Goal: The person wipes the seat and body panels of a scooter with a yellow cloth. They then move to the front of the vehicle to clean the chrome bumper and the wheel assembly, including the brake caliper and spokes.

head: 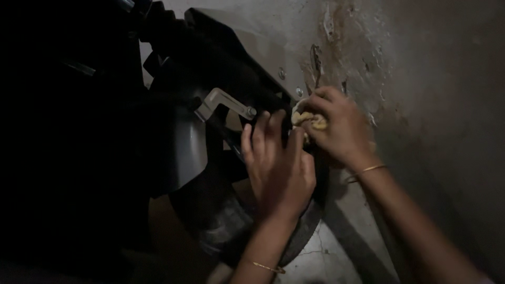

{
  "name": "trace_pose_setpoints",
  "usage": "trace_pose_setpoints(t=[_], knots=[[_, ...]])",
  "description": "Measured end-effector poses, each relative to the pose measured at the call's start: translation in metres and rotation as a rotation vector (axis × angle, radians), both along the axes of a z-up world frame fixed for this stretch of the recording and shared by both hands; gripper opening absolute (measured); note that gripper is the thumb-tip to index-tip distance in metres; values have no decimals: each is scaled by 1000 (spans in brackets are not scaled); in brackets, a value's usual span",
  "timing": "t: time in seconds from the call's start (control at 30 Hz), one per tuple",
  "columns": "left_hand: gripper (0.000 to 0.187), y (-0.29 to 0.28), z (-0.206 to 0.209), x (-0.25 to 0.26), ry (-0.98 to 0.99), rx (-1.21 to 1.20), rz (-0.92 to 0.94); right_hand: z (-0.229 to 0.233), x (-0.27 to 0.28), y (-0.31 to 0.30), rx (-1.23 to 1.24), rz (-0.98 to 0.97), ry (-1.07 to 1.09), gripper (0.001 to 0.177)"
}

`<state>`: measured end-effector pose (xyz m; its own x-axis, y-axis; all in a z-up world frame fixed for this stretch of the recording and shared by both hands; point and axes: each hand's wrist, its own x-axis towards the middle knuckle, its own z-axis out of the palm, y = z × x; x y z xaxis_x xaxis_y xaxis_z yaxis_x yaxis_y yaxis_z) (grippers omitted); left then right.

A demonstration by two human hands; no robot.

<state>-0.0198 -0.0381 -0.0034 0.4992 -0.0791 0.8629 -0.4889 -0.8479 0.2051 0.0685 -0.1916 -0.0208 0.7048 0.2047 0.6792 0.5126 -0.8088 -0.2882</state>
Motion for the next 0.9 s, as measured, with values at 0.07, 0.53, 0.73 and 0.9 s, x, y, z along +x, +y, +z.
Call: trace_pose_setpoints(t=[0.07,0.53,0.73,0.9], knots=[[33,1,1,6,55,72,26,-6,2,4,45,23,-9,35],[6,-8,-11,21,160,149,11,-112,67,-75,407,166,465,48],[8,-5,-12,17,145,116,-27,-147,58,-81,419,153,463,44],[8,-2,-9,13,150,140,-32,-133,22,-71,484,-107,457,38]])
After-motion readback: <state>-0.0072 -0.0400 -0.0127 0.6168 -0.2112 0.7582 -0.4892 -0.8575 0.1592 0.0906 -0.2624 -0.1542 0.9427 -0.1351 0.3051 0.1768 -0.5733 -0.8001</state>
